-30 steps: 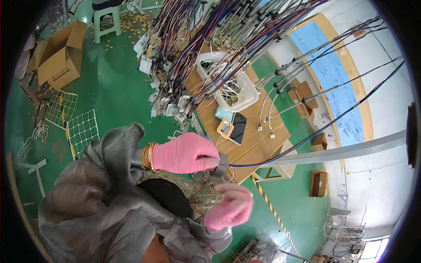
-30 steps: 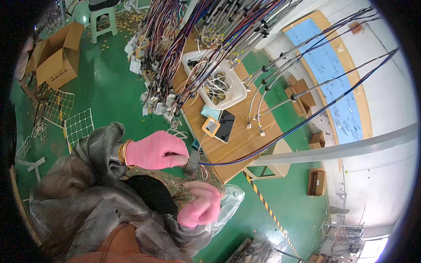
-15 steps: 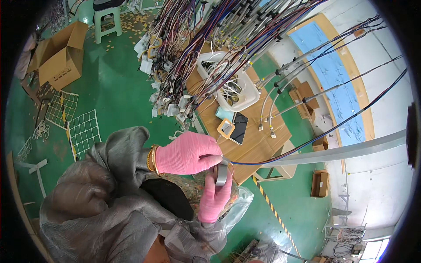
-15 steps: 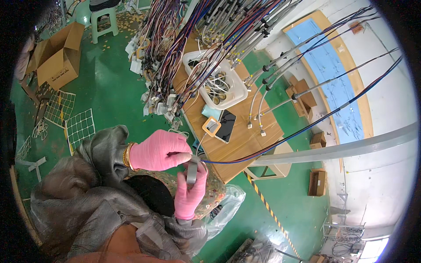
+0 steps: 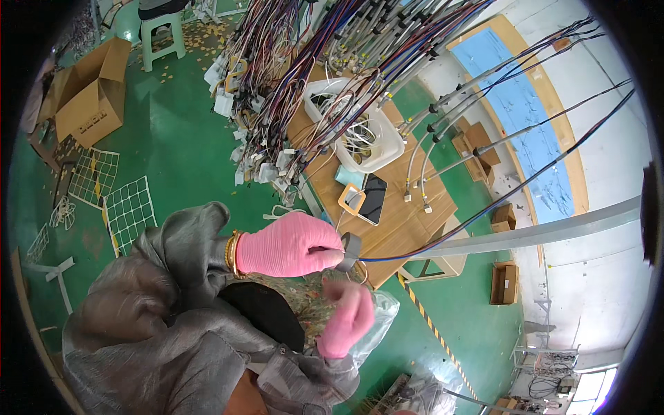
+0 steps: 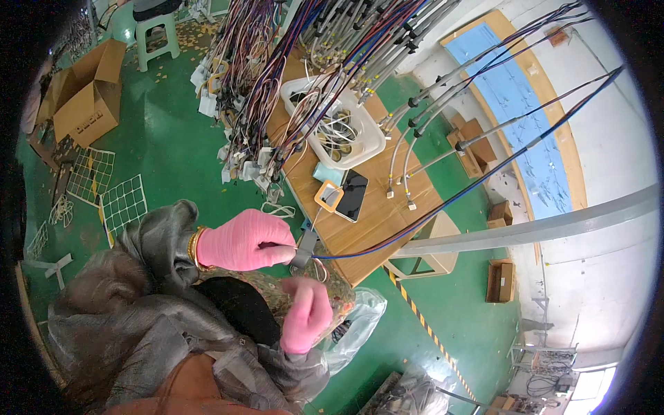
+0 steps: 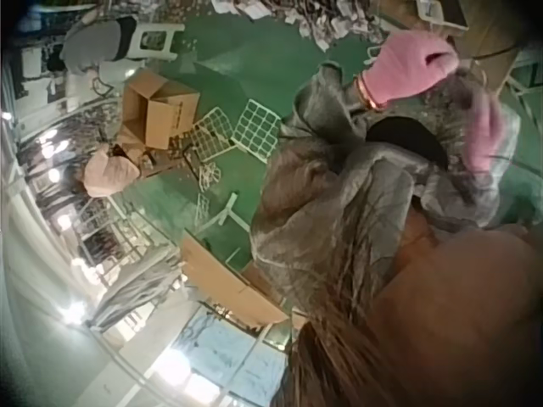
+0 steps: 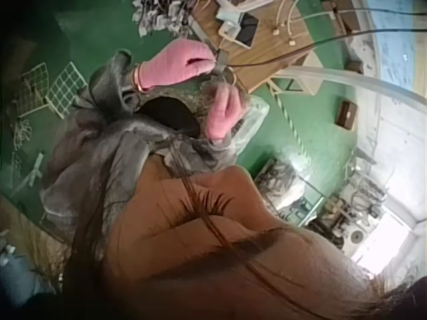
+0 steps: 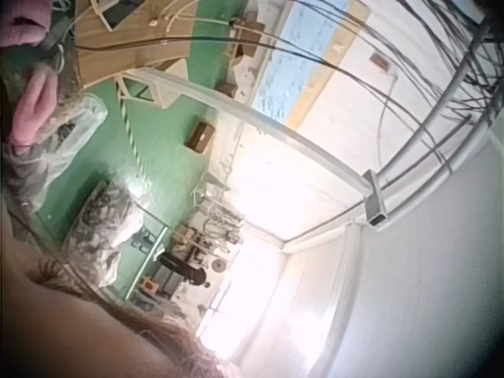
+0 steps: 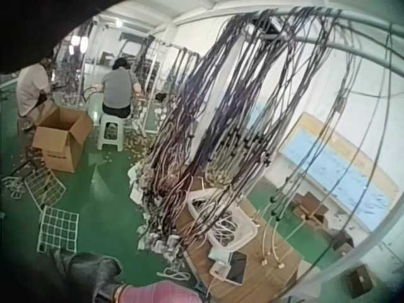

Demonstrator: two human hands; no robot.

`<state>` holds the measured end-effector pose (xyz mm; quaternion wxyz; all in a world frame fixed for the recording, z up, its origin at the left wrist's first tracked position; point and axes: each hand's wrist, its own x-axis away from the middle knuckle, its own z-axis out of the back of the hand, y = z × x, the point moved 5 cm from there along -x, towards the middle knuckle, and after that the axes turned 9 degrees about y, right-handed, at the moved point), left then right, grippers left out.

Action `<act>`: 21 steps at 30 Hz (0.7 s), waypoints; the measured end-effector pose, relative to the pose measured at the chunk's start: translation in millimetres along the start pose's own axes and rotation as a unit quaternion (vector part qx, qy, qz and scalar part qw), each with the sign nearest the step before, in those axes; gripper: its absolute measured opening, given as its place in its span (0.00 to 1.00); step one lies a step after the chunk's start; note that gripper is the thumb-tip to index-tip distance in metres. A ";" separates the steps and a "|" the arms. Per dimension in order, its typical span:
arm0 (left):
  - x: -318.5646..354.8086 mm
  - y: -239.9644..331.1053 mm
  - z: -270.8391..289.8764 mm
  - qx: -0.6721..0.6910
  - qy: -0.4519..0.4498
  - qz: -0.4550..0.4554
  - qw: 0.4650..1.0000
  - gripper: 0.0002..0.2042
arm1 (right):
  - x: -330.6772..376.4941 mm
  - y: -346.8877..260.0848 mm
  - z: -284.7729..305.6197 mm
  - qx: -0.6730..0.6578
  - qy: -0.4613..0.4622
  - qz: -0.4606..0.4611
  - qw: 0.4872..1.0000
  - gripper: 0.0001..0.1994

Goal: Assembling complex wire harnesses by inserting wires into connector housings and organizing wire bundles.

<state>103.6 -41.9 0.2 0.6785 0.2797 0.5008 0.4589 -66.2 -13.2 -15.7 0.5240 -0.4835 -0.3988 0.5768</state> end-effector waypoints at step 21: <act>-14.5 4.9 -31.4 0.088 -0.109 -0.010 0.990 0.11 | -31.2 17.2 3.6 -0.067 -0.090 -0.026 0.993 0.27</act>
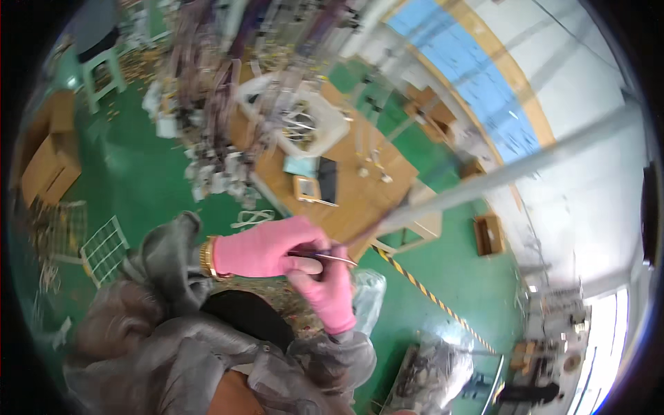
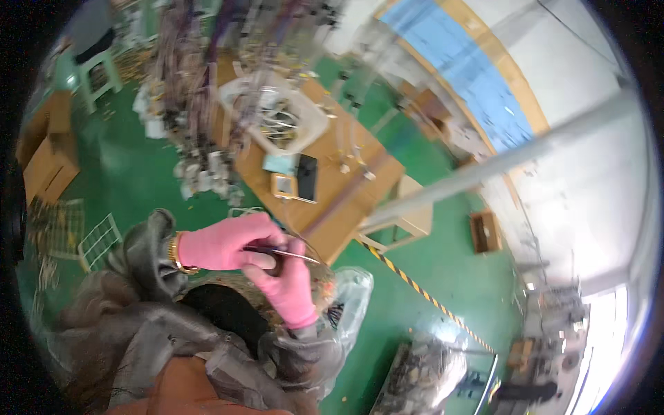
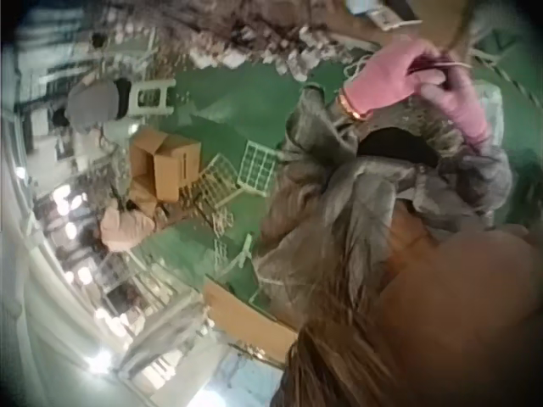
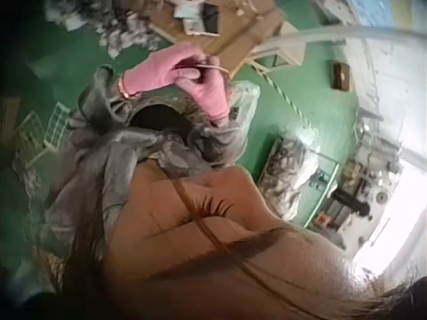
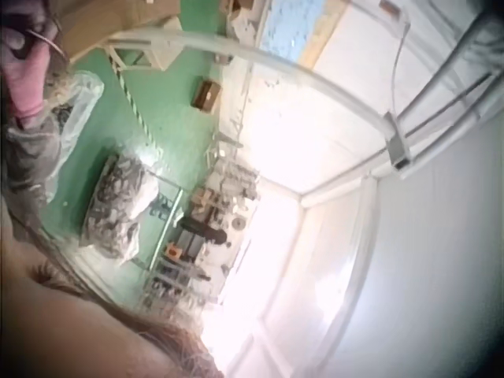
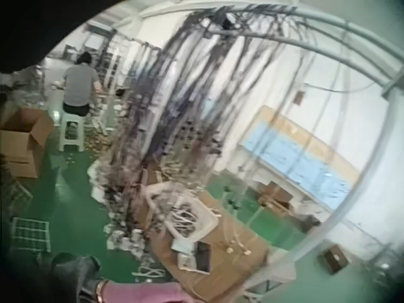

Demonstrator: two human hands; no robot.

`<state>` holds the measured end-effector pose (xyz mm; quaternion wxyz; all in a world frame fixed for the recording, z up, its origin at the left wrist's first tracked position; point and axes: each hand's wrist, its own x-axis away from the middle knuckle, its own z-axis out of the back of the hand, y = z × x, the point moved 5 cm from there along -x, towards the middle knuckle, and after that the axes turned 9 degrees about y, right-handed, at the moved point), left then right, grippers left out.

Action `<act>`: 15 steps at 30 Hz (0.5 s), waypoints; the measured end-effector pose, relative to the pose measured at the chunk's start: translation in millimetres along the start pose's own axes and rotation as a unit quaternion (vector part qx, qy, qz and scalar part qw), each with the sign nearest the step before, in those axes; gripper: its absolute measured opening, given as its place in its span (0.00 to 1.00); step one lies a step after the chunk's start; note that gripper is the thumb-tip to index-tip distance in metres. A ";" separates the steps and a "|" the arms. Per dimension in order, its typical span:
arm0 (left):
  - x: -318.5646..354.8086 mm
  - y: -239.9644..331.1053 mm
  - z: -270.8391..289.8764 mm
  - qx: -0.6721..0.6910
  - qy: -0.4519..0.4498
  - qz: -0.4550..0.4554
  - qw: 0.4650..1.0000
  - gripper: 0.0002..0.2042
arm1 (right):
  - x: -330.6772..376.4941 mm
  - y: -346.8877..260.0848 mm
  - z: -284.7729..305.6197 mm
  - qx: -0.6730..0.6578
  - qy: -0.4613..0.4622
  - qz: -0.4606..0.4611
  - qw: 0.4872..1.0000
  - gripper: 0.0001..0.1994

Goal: Assembling complex wire harnesses by inserting wires into connector housings and organizing wire bundles.

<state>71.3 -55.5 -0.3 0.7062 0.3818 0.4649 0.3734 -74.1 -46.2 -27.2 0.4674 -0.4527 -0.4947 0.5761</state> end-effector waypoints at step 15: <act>-15.5 -36.2 -18.4 0.087 0.192 0.032 0.977 0.03 | 1.4 -22.4 10.3 0.075 0.042 0.066 0.994 0.16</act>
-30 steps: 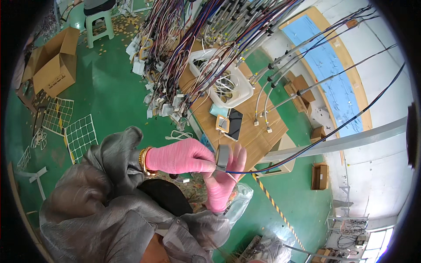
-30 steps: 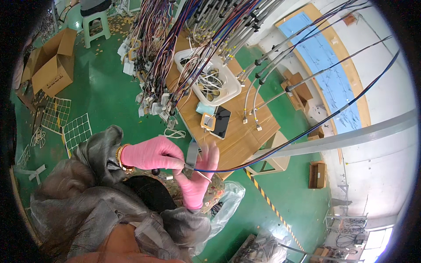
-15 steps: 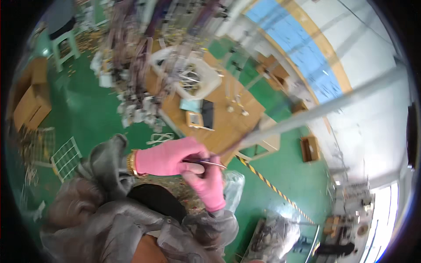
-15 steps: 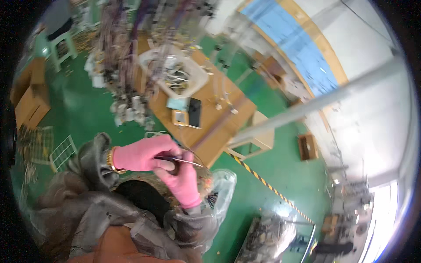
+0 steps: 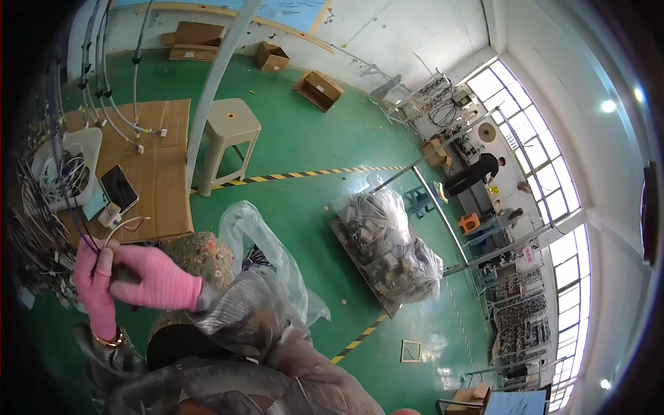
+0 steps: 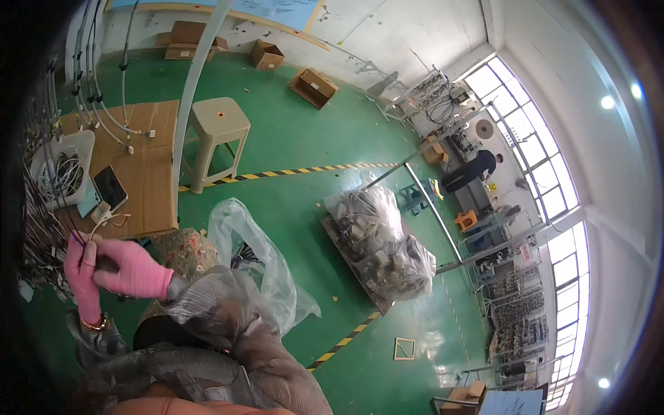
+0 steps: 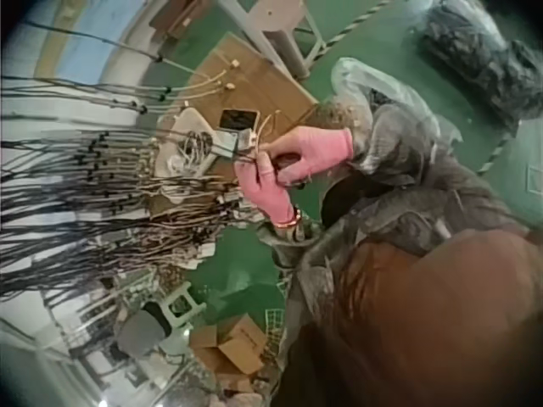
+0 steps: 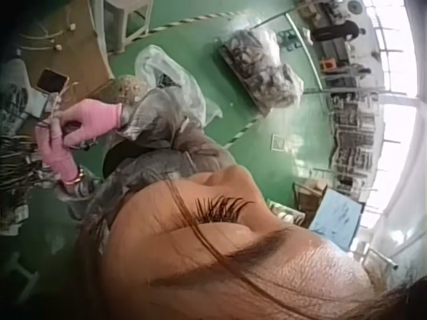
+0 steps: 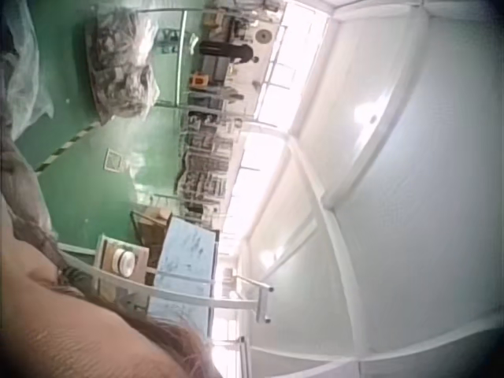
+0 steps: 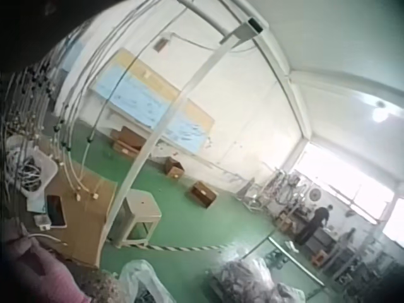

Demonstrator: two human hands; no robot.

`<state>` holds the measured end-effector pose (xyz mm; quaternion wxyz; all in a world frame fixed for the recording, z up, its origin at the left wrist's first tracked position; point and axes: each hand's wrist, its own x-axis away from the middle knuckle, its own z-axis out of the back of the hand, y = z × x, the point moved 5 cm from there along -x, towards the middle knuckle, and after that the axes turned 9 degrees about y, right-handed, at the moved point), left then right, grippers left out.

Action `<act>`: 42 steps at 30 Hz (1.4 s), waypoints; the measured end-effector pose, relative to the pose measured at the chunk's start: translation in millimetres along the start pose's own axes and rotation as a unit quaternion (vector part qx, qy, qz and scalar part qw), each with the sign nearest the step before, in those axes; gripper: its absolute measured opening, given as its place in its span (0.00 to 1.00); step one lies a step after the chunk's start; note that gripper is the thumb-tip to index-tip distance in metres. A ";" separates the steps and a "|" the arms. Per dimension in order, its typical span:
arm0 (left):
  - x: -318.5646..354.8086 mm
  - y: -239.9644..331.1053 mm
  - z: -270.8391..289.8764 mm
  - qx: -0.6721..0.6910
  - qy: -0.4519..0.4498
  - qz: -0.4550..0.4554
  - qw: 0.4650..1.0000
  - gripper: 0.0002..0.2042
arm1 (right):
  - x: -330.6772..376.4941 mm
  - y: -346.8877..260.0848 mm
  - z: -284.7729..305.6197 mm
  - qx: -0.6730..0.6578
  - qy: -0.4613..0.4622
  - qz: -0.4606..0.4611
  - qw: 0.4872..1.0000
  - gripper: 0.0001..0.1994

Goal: Assembling complex wire harnesses by inserting wires into connector housings and organizing wire bundles.

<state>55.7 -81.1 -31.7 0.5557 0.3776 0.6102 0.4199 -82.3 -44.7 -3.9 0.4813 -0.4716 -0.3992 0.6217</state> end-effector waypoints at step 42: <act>11.3 -32.9 30.9 0.353 -0.069 0.317 0.877 0.14 | -17.2 38.3 -37.9 0.012 0.111 0.036 0.993 0.13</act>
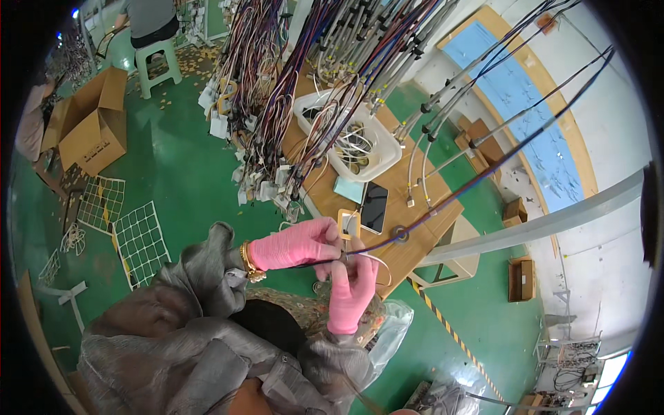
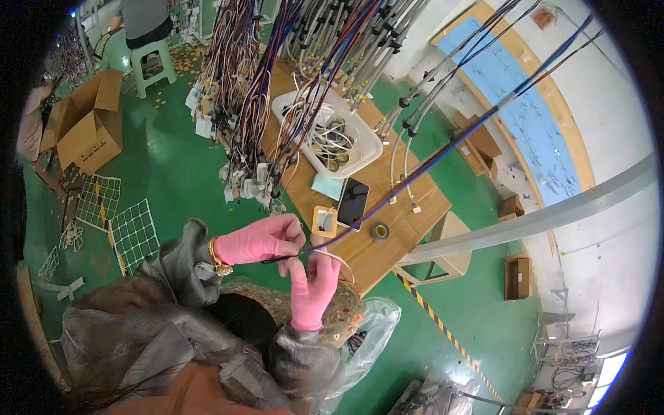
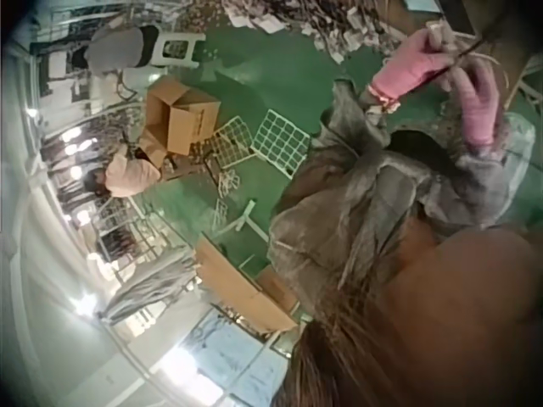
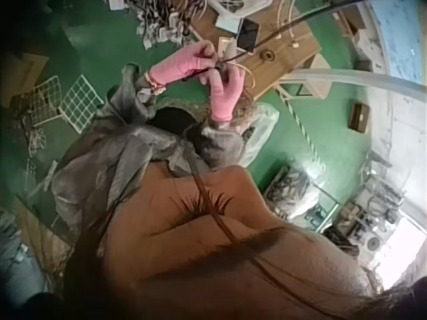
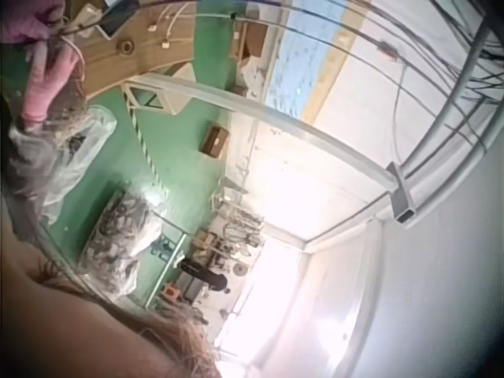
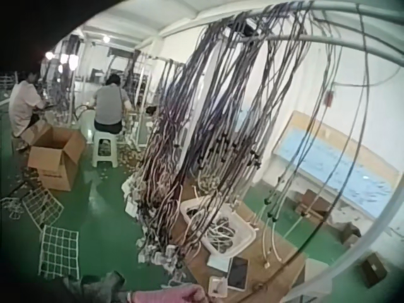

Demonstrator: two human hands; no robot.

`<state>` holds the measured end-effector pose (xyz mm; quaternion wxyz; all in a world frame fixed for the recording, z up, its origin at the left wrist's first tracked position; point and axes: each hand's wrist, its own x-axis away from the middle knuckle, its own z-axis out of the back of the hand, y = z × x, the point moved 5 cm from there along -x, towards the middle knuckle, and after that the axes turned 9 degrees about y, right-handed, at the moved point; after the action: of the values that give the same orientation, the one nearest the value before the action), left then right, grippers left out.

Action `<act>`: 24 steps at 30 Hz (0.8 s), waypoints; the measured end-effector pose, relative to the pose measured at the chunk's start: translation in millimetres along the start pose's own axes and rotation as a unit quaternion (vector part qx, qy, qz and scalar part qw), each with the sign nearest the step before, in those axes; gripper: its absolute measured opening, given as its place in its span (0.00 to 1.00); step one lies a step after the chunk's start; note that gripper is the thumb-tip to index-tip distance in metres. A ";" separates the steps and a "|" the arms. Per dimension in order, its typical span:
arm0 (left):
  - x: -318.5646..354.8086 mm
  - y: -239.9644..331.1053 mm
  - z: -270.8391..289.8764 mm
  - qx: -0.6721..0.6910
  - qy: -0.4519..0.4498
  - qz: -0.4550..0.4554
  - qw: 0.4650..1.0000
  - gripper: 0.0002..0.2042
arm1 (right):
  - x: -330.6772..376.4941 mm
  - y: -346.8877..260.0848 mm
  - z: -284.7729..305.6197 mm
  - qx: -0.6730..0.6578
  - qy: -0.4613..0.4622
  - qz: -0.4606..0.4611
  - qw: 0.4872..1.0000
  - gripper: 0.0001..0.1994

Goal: Assembling complex wire harnesses by inserting wires into connector housings and organizing wire bundles.

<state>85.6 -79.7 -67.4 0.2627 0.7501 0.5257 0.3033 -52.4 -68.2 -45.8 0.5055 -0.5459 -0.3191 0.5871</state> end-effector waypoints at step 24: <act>1.7 -8.0 7.1 0.100 -0.079 0.053 0.990 0.18 | -14.8 12.7 19.6 -0.181 -0.067 -0.087 0.977 0.23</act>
<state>86.2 -76.2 -77.6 0.2102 0.8213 0.4903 0.2022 -76.0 -82.4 -48.9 0.4244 -0.5580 -0.4995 0.5088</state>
